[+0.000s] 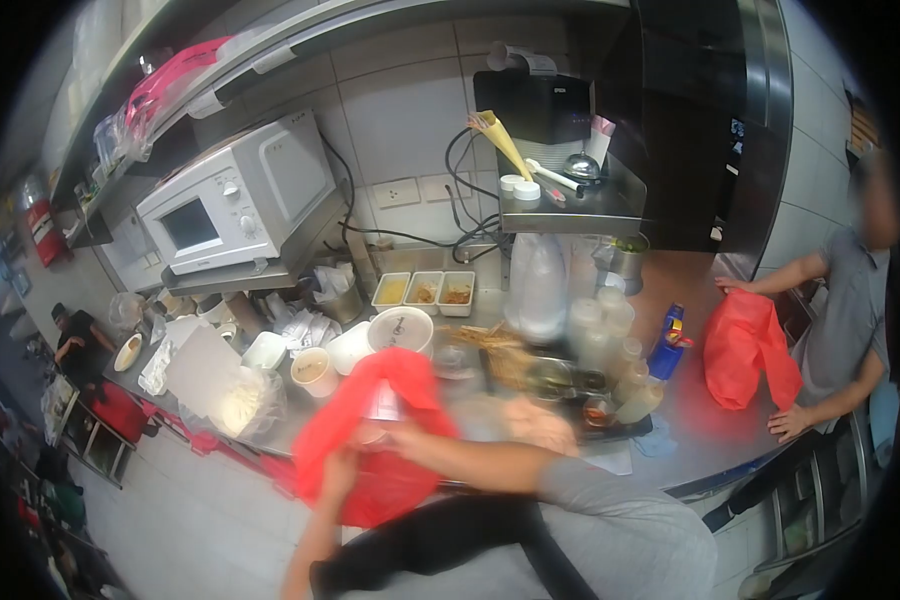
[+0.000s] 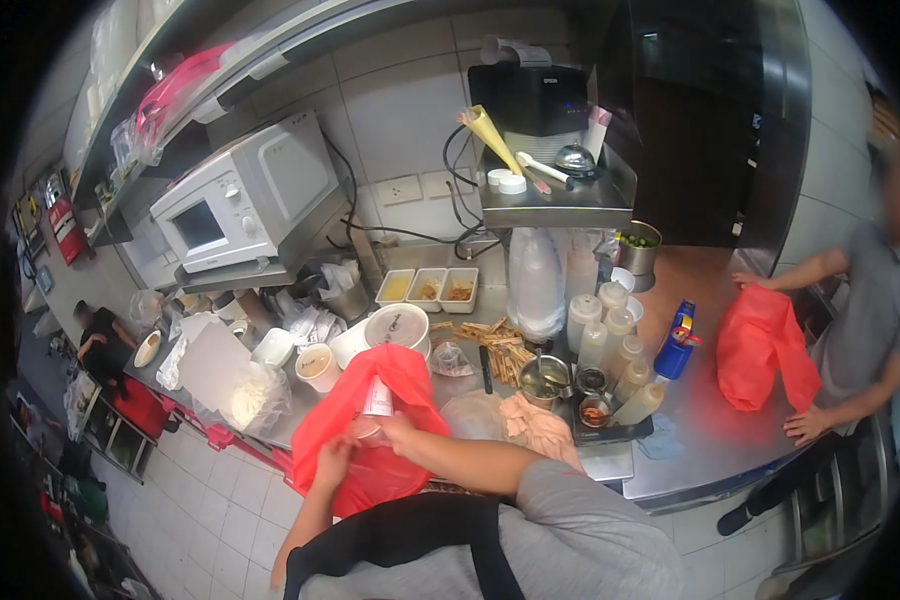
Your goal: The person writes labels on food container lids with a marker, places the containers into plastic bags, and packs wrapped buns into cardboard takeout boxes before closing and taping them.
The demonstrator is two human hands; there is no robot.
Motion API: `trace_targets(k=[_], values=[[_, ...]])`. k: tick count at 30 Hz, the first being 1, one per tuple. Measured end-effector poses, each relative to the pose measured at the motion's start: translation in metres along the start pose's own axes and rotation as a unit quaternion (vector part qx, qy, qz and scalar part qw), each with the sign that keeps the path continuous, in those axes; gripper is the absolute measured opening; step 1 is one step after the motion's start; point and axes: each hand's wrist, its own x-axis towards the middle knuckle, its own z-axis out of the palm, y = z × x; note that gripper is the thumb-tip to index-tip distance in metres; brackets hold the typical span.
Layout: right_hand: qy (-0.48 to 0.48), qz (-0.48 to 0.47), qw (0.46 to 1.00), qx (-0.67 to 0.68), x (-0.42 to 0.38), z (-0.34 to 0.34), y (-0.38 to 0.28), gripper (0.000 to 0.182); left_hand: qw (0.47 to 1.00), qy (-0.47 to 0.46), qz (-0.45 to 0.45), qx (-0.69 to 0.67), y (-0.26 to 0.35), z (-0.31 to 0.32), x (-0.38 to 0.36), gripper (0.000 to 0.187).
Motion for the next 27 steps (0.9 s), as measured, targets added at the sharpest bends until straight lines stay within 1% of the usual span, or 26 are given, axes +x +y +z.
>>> trace_targets(k=[1,3,4,6,7,8,9,10,12,13,14,15,17,18,19,21,23,24,25,26,27], values=[[0.020,-0.005,1.000,0.000,-0.009,0.007,-0.005,0.023,0.980,0.096,0.070,0.157,-0.092,-0.012,0.055,0.017],[0.061,-0.016,0.998,-0.002,-0.023,0.015,-0.012,0.025,0.952,0.207,0.150,0.168,-0.084,-0.010,0.072,0.016],[0.061,-0.026,0.998,-0.001,-0.019,0.010,-0.010,0.025,0.953,0.189,0.134,0.195,-0.084,-0.013,0.080,0.021],[0.059,-0.043,0.997,0.000,0.003,-0.007,0.001,0.027,0.951,0.152,0.101,0.248,-0.086,-0.028,0.095,0.037],[0.032,-0.030,0.999,0.005,0.004,-0.011,0.002,0.027,0.954,0.154,0.071,0.247,-0.067,-0.028,0.091,0.045],[0.005,-0.016,1.000,0.011,0.004,-0.016,0.001,0.028,0.956,0.155,0.041,0.245,-0.031,-0.029,0.076,0.053],[-0.022,-0.002,1.000,0.016,0.005,-0.019,0.000,0.028,0.955,0.163,0.033,0.247,-0.022,-0.029,0.070,0.060],[0.006,-0.010,1.000,0.028,-0.002,-0.011,-0.003,0.028,0.953,0.171,0.025,0.248,-0.012,-0.030,0.063,0.066],[0.065,-0.022,0.996,0.053,-0.029,0.012,-0.009,0.028,0.945,0.195,0.047,0.259,-0.018,-0.029,0.056,0.075],[0.031,-0.051,0.997,0.043,-0.013,0.001,-0.003,0.028,0.947,0.133,0.058,0.288,-0.007,-0.029,0.043,0.072],[-0.002,-0.071,0.997,0.036,0.018,-0.022,0.018,0.029,0.945,0.068,0.060,0.315,0.016,-0.030,0.025,0.069],[-0.015,-0.036,0.999,0.031,0.012,-0.026,0.022,0.028,0.940,0.002,0.057,0.337,0.028,-0.031,0.008,0.066],[-0.042,0.033,0.998,0.017,-0.004,-0.030,0.027,0.028,0.952,-0.029,0.079,0.293,0.026,-0.034,-0.012,0.052],[-0.005,0.107,0.994,0.019,-0.061,0.004,-0.011,0.026,0.958,-0.042,0.089,0.270,0.021,-0.035,-0.028,0.045],[-0.010,0.132,0.991,0.018,-0.082,0.006,-0.021,0.024,0.948,0.008,0.140,0.287,0.020,-0.037,-0.048,0.044],[-0.058,0.136,0.989,0.005,-0.148,0.034,-0.075,0.021,0.905,0.111,0.255,0.322,0.027,-0.040,-0.078,0.044],[-0.123,0.029,0.992,-0.001,-0.169,0.038,-0.115,0.020,0.889,0.286,0.202,0.297,0.018,-0.038,-0.109,0.050],[-0.065,-0.032,0.997,-0.017,-0.163,0.026,-0.130,0.018,0.869,0.365,0.184,0.279,0.011,-0.034,-0.122,0.053],[-0.004,-0.100,0.995,-0.031,-0.153,0.013,-0.144,0.017,0.883,0.414,0.140,0.173,-0.012,-0.031,-0.130,0.061],[0.047,-0.149,0.985,-0.068,-0.134,-0.001,-0.158,0.016,0.885,0.451,0.096,0.061,-0.042,-0.030,-0.135,0.070],[0.098,-0.198,0.970,-0.104,-0.112,-0.019,-0.171,0.016,0.889,0.454,0.034,-0.039,-0.070,-0.031,-0.141,0.076]])
